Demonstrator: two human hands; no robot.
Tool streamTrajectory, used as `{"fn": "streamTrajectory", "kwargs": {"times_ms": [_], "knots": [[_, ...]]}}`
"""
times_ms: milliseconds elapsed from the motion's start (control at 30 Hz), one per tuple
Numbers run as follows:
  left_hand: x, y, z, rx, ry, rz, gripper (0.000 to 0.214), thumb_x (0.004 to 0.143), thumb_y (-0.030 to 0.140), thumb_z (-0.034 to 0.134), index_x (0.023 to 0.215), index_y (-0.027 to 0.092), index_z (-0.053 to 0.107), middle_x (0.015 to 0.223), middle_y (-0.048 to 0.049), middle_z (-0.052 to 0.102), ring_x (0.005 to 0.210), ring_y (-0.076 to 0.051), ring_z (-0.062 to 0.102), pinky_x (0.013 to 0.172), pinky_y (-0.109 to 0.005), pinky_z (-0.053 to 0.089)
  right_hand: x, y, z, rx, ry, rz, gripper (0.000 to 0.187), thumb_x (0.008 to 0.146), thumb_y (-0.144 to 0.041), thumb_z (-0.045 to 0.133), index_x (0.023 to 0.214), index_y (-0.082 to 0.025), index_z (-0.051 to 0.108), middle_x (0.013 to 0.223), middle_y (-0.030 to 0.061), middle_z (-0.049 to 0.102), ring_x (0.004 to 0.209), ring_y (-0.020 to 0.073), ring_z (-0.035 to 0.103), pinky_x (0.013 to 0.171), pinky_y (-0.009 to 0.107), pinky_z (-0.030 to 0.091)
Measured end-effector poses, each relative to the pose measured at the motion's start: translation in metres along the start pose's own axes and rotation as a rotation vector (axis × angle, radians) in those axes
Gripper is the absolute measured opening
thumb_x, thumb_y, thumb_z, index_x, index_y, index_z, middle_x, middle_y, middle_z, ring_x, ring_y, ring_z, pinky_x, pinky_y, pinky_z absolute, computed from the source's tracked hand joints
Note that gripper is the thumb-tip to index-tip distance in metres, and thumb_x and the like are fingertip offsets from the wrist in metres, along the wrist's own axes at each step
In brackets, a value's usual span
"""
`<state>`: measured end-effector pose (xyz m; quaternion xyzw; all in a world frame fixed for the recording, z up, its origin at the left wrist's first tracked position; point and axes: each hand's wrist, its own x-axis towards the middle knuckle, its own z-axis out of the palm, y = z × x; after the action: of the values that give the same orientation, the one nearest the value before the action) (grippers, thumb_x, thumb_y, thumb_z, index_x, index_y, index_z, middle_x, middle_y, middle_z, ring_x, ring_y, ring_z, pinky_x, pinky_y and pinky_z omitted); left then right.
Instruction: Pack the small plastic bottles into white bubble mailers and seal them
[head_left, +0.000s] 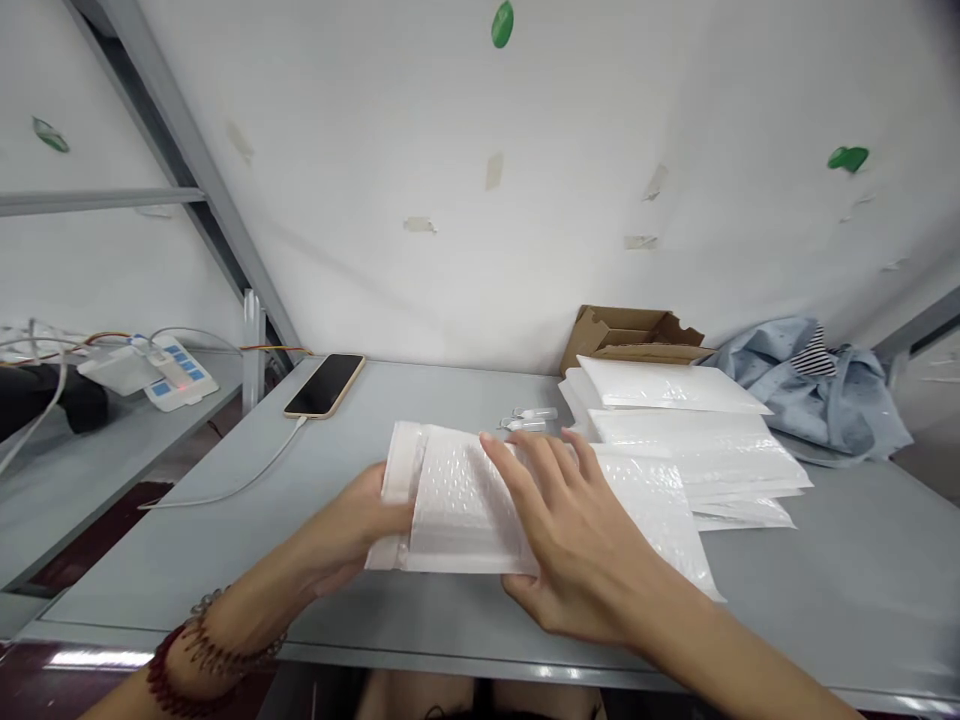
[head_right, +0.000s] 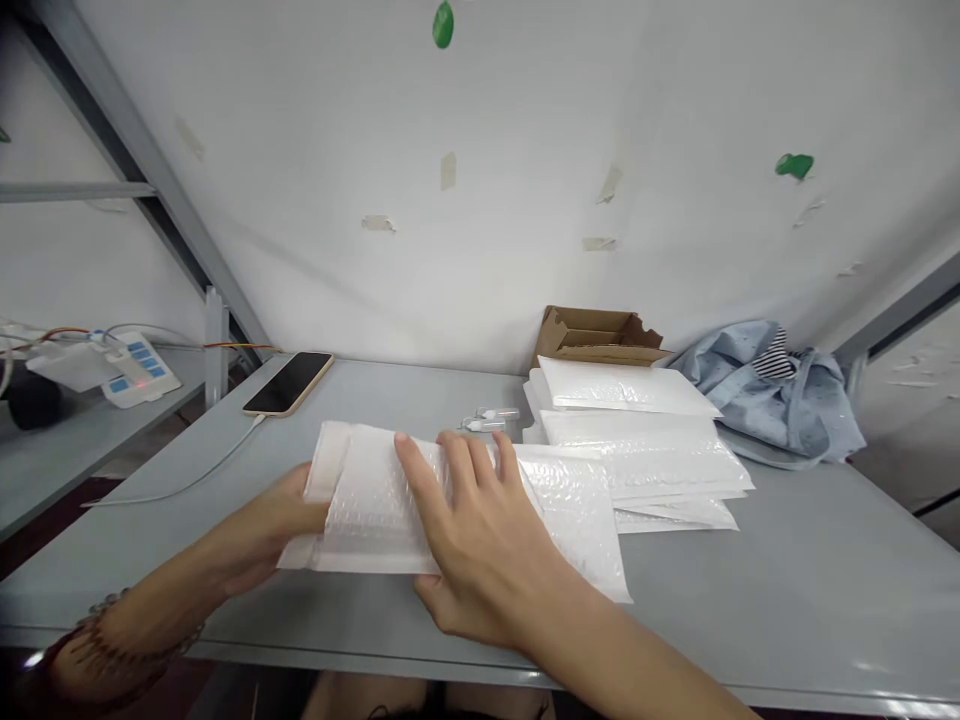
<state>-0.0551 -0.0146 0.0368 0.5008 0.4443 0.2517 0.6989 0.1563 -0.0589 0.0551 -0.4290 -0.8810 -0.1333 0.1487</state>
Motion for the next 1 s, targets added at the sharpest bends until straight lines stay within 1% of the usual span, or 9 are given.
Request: {"fn": "streamTrajectory", "kwargs": {"times_ms": [100, 167, 300, 400, 533, 633, 733, 833, 1000], "knots": [[0.007, -0.014, 0.01, 0.149, -0.079, -0.072, 0.021, 0.071, 0.028, 0.062, 0.088, 0.017, 0.067, 0.059, -0.0011, 0.065, 0.053, -0.015, 0.06, 0.043, -0.02, 0.042, -0.012, -0.01, 0.01, -0.034, -0.02, 0.004, 0.086, 0.064, -0.026, 0.06, 0.141, -0.008, 0.025, 0.117, 0.0211, 0.051, 0.1, 0.0345, 0.049, 0.088, 0.053, 0.038], [0.012, -0.024, 0.012, 0.253, -0.077, -0.122, 0.018, 0.073, 0.032, 0.059, 0.077, 0.016, 0.066, 0.047, 0.0013, 0.058, 0.042, -0.014, 0.055, 0.038, -0.02, 0.036, -0.023, -0.015, 0.017, -0.056, -0.05, 0.017, 0.08, 0.065, -0.022, 0.058, 0.138, -0.008, 0.029, 0.108, 0.0178, 0.056, 0.091, 0.0313, 0.052, 0.084, 0.05, 0.042], [0.022, -0.03, 0.006, 0.463, -0.076, -0.131, 0.019, 0.071, 0.035, 0.06, 0.063, 0.018, 0.059, 0.047, 0.0029, 0.056, 0.043, -0.015, 0.055, 0.04, -0.022, 0.037, -0.046, -0.013, 0.031, -0.031, -0.118, 0.067, 0.068, 0.064, -0.013, 0.051, 0.131, -0.008, 0.036, 0.088, 0.0107, 0.061, 0.076, 0.0246, 0.057, 0.07, 0.04, 0.049], [0.035, -0.023, -0.004, 0.62, 0.002, 0.053, 0.026, 0.078, 0.038, 0.054, 0.064, 0.017, 0.057, 0.054, 0.0016, 0.06, 0.051, -0.015, 0.057, 0.05, -0.023, 0.043, -0.066, 0.002, 0.039, 0.044, -0.088, 0.132, 0.06, 0.067, -0.01, 0.044, 0.127, -0.009, 0.037, 0.089, 0.0106, 0.062, 0.074, 0.0226, 0.06, 0.061, 0.034, 0.051], [0.067, -0.019, -0.008, 0.901, 0.15, 0.436, 0.023, 0.085, 0.034, 0.051, 0.093, 0.016, 0.063, 0.093, -0.0065, 0.067, 0.086, -0.02, 0.061, 0.078, -0.03, 0.047, -0.092, 0.026, 0.041, 0.06, -0.008, 0.235, 0.053, 0.074, -0.015, 0.041, 0.126, -0.017, 0.038, 0.1, 0.0107, 0.064, 0.082, 0.024, 0.064, 0.064, 0.035, 0.053], [0.094, -0.027, 0.001, 1.089, 0.031, 0.641, 0.032, 0.085, 0.031, 0.055, 0.113, 0.016, 0.058, 0.115, -0.0102, 0.059, 0.109, -0.023, 0.051, 0.094, -0.036, 0.041, -0.105, 0.034, 0.041, 0.065, 0.005, 0.284, 0.052, 0.076, -0.017, 0.042, 0.128, -0.02, 0.037, 0.1, 0.0087, 0.065, 0.081, 0.0232, 0.065, 0.064, 0.034, 0.054], [0.11, -0.033, 0.008, 1.134, -0.021, 0.649, 0.025, 0.087, 0.03, 0.054, 0.107, 0.017, 0.061, 0.107, -0.0084, 0.06, 0.103, -0.022, 0.052, 0.088, -0.034, 0.045, -0.109, 0.034, 0.041, 0.075, -0.009, 0.289, 0.052, 0.076, -0.017, 0.043, 0.128, -0.019, 0.037, 0.097, 0.0074, 0.065, 0.081, 0.0218, 0.065, 0.063, 0.032, 0.054], [0.104, -0.028, 0.002, 1.144, 0.021, 0.615, 0.019, 0.089, 0.028, 0.051, 0.098, 0.016, 0.063, 0.097, -0.0077, 0.061, 0.093, -0.021, 0.055, 0.081, -0.034, 0.046, -0.106, 0.032, 0.04, 0.089, -0.032, 0.288, 0.05, 0.076, -0.016, 0.043, 0.126, -0.017, 0.038, 0.096, 0.008, 0.064, 0.083, 0.0218, 0.063, 0.065, 0.033, 0.055], [0.06, -0.013, -0.019, 1.115, 0.102, 0.606, 0.018, 0.087, 0.033, 0.055, 0.098, 0.021, 0.064, 0.099, -0.0062, 0.058, 0.094, -0.02, 0.053, 0.081, -0.032, 0.045, -0.098, 0.028, 0.044, 0.132, -0.022, 0.302, 0.05, 0.077, -0.017, 0.045, 0.127, -0.017, 0.04, 0.109, 0.0115, 0.059, 0.098, 0.025, 0.058, 0.076, 0.039, 0.054]]}}
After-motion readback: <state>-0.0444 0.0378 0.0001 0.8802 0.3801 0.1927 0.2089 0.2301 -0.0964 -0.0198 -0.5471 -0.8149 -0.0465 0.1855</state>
